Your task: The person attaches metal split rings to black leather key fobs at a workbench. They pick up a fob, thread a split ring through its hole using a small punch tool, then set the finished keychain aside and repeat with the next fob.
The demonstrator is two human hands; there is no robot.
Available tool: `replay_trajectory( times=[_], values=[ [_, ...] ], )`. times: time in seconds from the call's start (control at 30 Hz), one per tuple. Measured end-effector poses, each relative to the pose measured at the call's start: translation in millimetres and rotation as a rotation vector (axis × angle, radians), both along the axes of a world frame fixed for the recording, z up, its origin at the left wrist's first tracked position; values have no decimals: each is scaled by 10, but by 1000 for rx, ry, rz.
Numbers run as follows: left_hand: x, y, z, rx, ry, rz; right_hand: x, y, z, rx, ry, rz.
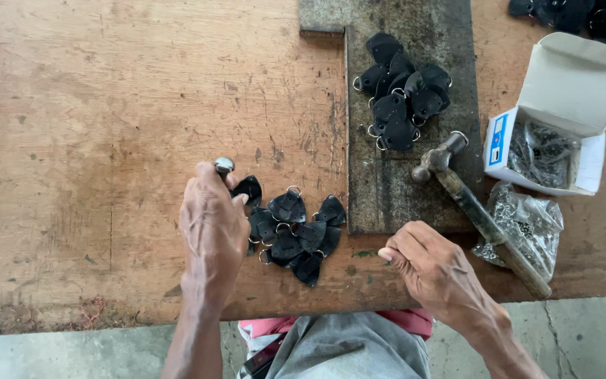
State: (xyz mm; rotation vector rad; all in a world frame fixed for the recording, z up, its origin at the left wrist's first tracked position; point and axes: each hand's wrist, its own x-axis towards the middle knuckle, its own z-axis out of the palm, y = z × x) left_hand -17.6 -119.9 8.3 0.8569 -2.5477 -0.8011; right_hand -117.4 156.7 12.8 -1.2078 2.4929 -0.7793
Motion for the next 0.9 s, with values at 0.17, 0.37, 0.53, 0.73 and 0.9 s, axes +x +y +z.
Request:
replay_trajectory(
  times=[0.17, 0.37, 0.53, 0.73, 0.9],
  values=[
    [-68, 93, 61, 272, 201, -58, -18, -3, 55, -28, -27, 34],
    [-297, 636, 107, 630, 363, -349, 0, 55, 133, -31, -100, 51],
    [-500, 1111, 212, 790, 217, -505, 26, 378, 171, 60, -100, -4],
    [-750, 1463, 295, 886, 133, -638, 42, 1126, 113, 355, -215, -86],
    [-815, 1687, 240, 908, 193, -722, 36, 1842, 155, 189, -9, 52]
  ],
)
